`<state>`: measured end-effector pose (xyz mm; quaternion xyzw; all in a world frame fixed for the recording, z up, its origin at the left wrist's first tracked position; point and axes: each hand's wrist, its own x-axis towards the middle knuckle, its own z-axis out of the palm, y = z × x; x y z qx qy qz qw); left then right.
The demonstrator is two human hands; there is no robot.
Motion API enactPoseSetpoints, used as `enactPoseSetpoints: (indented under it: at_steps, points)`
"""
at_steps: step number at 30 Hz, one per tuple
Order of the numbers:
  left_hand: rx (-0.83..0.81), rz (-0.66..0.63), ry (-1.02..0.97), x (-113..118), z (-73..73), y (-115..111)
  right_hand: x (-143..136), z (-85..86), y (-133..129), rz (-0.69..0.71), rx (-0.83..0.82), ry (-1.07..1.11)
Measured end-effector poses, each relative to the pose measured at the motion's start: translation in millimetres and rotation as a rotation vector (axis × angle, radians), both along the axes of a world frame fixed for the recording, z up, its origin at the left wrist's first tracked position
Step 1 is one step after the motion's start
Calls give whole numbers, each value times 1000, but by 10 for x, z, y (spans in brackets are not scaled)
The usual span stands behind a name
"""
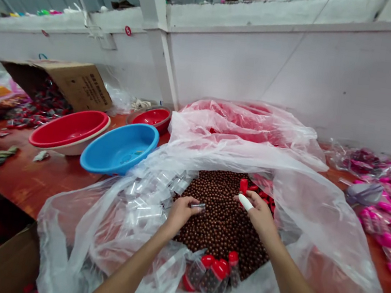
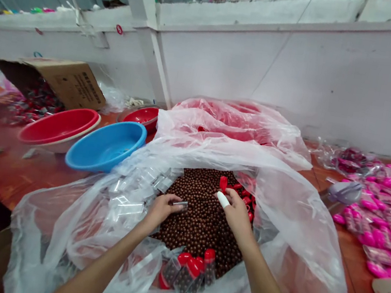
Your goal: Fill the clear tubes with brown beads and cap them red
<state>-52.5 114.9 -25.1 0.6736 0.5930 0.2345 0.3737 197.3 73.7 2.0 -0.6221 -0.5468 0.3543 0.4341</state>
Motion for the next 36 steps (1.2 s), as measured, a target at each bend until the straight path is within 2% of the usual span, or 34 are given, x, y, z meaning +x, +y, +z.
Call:
enactPoseSetpoints:
  at_steps: [5,10,14,18,20,24,28,32,36]
  points:
    - [-88,-42,-119,273,-110,-29,33,-21,-492,-120,-138,553]
    - [-241,-95,-299,483,-215,-7,47,-147,-759,-210,-163,682]
    - [-352,-100,-446,543,-222,-18,23,-256,-838,-204,-157,592]
    - [-453,-80,-570,534,-185,-70,-3,-383,-874,-196,-165,367]
    - [-498,-78,-623,518,-160,-98,-17,-424,-894,-148,-183,214]
    - [-571,-80,-714,465,-83,-155,-42,-392,-944,-22,-116,-114]
    - [-642,-102,-810,369,42,-255,-26,-325,-984,61,-94,-299]
    - [-659,-138,-910,283,122,-370,3,-365,-987,82,-94,-231]
    - [-543,-102,-846,269,133,-440,-34,-339,-950,-56,-131,117]
